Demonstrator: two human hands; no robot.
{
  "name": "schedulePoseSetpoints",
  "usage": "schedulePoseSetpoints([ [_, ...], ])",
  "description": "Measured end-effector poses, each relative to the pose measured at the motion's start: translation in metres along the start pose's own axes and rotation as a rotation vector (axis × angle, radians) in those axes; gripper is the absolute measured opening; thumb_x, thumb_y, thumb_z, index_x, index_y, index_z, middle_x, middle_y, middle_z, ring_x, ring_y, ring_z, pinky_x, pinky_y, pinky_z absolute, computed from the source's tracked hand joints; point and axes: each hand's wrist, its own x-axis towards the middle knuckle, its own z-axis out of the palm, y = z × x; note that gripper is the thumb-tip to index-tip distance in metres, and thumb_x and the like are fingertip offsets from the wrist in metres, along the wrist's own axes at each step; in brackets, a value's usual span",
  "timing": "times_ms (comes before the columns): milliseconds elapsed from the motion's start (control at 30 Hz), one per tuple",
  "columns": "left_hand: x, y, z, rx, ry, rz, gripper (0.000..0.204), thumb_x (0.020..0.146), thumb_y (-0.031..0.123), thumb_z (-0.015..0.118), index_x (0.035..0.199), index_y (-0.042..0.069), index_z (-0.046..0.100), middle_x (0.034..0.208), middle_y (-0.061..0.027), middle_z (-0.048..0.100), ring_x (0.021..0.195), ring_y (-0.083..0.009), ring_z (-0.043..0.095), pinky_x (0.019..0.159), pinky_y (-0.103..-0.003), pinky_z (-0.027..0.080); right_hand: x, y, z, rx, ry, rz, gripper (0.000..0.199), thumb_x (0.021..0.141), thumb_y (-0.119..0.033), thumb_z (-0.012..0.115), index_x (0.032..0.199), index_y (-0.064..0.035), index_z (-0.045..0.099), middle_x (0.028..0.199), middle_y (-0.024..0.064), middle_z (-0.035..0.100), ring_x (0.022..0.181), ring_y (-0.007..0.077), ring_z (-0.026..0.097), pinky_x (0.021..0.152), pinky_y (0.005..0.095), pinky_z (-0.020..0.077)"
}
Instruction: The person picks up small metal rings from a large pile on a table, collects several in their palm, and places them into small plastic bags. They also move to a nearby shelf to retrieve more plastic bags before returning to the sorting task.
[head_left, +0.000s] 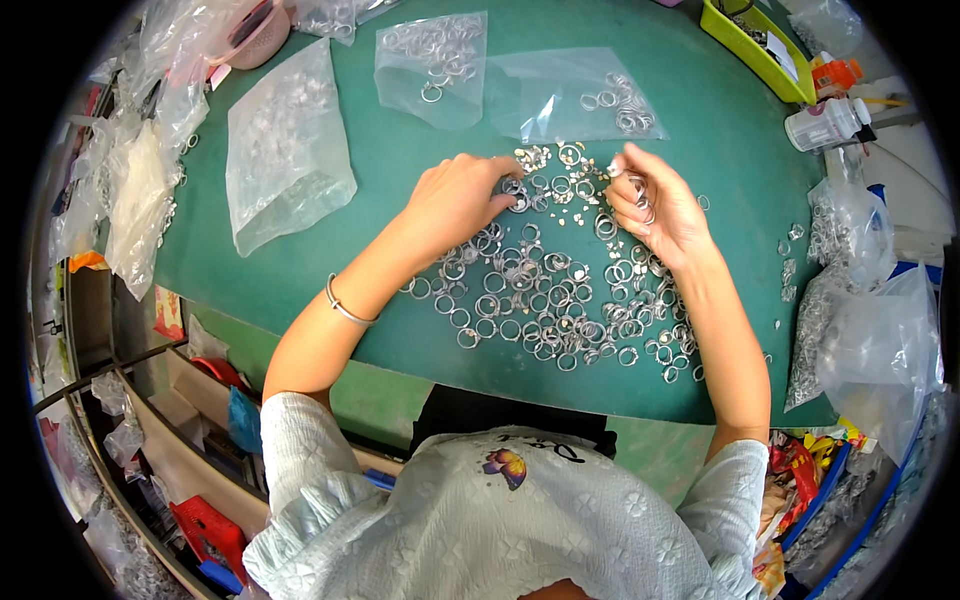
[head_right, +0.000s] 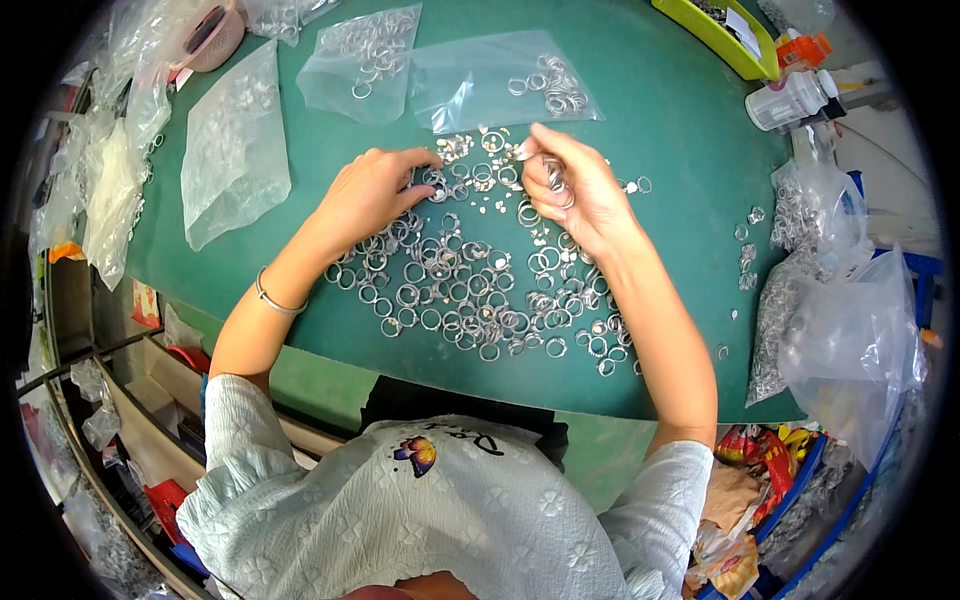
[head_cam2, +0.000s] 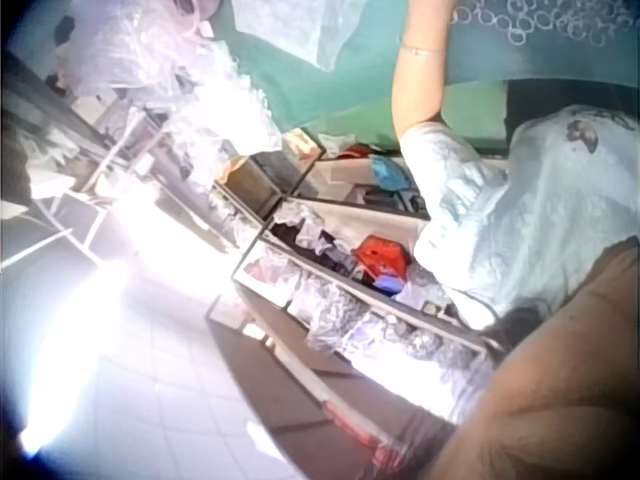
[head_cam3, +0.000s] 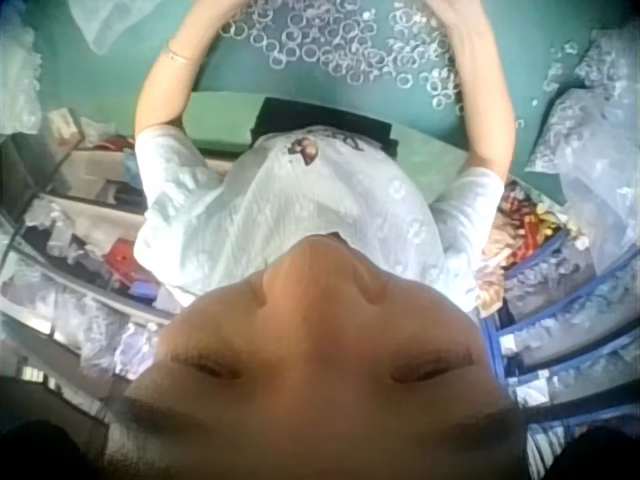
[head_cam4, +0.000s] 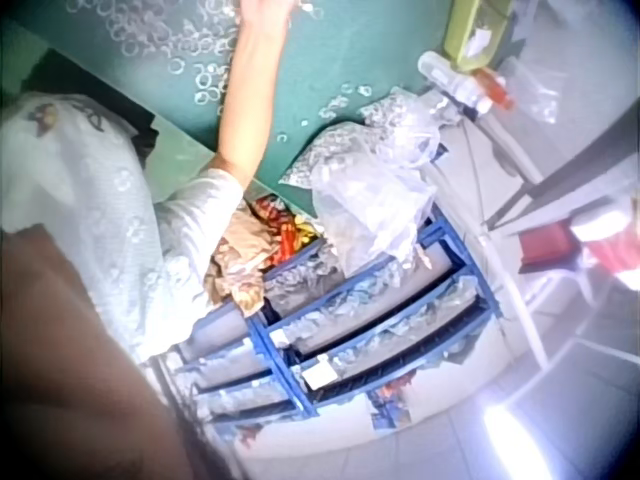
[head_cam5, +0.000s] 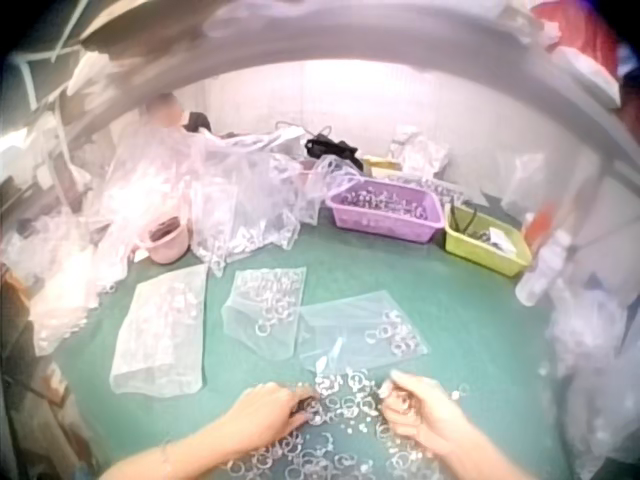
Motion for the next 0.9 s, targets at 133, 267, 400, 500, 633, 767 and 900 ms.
schedulePoseSetpoints([
  [133,0.002,-0.002,-0.002,-0.096,-0.023,-0.065,0.024,0.075,0.009,0.068,0.098,0.007,0.062,0.053,-0.0055,0.043,0.049,-0.0205,0.042,0.05,-0.034,0.036,0.01,0.009,0.006,-0.731,0.111,-0.186,0.021,0.082,-0.017,0.065,0.1,-0.0045,0.064,0.056,-0.0047,0.043,0.048,0.0051,0.039,0.043,0.0208,0.0307],
  [267,-0.006,0.004,-0.02,-0.22,-0.136,-0.095,0.022,0.075,0.006,0.067,0.096,0.005,0.061,0.053,-0.0048,0.038,0.049,-0.0193,0.04,0.05,-0.033,0.034,0.011,0.02,0.013,-1.323,0.128,-0.375,0.024,0.078,-0.016,0.066,0.102,-0.0102,0.067,0.06,0.0076,0.058,0.052,0.0151,0.051,0.051,0.031,0.0406],
  [400,-0.027,0.004,-0.029,-0.103,-0.114,-0.191,0.021,0.075,0.007,0.066,0.095,0.004,0.06,0.055,-0.0069,0.04,0.051,-0.0223,0.043,0.051,-0.035,0.035,-0.004,0.005,0.014,-1.525,0.006,-0.146,0.018,0.078,-0.018,0.066,0.093,-0.0088,0.067,0.059,0.0088,0.059,0.052,0.0217,0.055,0.052,0.0351,0.042],
  [500,-0.031,0.003,-0.027,-0.108,-0.006,-0.225,0.022,0.075,0.008,0.065,0.096,0.005,0.06,0.057,-0.0096,0.047,0.055,-0.0266,0.048,0.052,-0.038,0.038,0.002,0.0,0.007,-1.459,0.154,-0.228,0.016,0.077,-0.02,0.067,0.088,-0.0076,0.067,0.06,0.0092,0.061,0.052,0.0241,0.056,0.051,0.0351,0.0422],
  [633,-0.022,0.006,-0.016,-0.1,0.096,-0.159,0.018,0.077,0.005,0.062,0.095,0.003,0.059,0.054,-0.008,0.039,0.049,-0.022,0.04,0.05,-0.035,0.035,0.028,0.015,0.016,-1.604,0.354,-0.516,0.026,0.077,-0.023,0.068,0.097,-0.0063,0.064,0.066,0.0129,0.063,0.063,0.0331,0.061,0.057,0.0412,0.0471],
  [767,-0.019,0.002,-0.014,-0.059,0.076,-0.094,0.019,0.077,0.006,0.062,0.096,0.004,0.06,0.056,-0.0084,0.042,0.05,-0.0218,0.041,0.049,-0.035,0.035,0.037,0.021,0.011,-1.741,0.298,-0.632,0.025,0.077,-0.023,0.068,0.097,-0.0073,0.064,0.069,0.0153,0.064,0.068,0.0364,0.062,0.06,0.0421,0.0491],
  [900,-0.024,0.002,-0.019,-0.111,-0.007,-0.126,0.016,0.077,0.008,0.064,0.092,0.004,0.061,0.058,-0.0089,0.044,0.051,-0.0225,0.042,0.05,-0.035,0.036,0.013,0.006,0.02,-1.677,0.222,-0.334,0.022,0.076,-0.02,0.069,0.093,-0.0076,0.064,0.069,0.0125,0.064,0.065,0.0337,0.062,0.059,0.0413,0.0483],
])
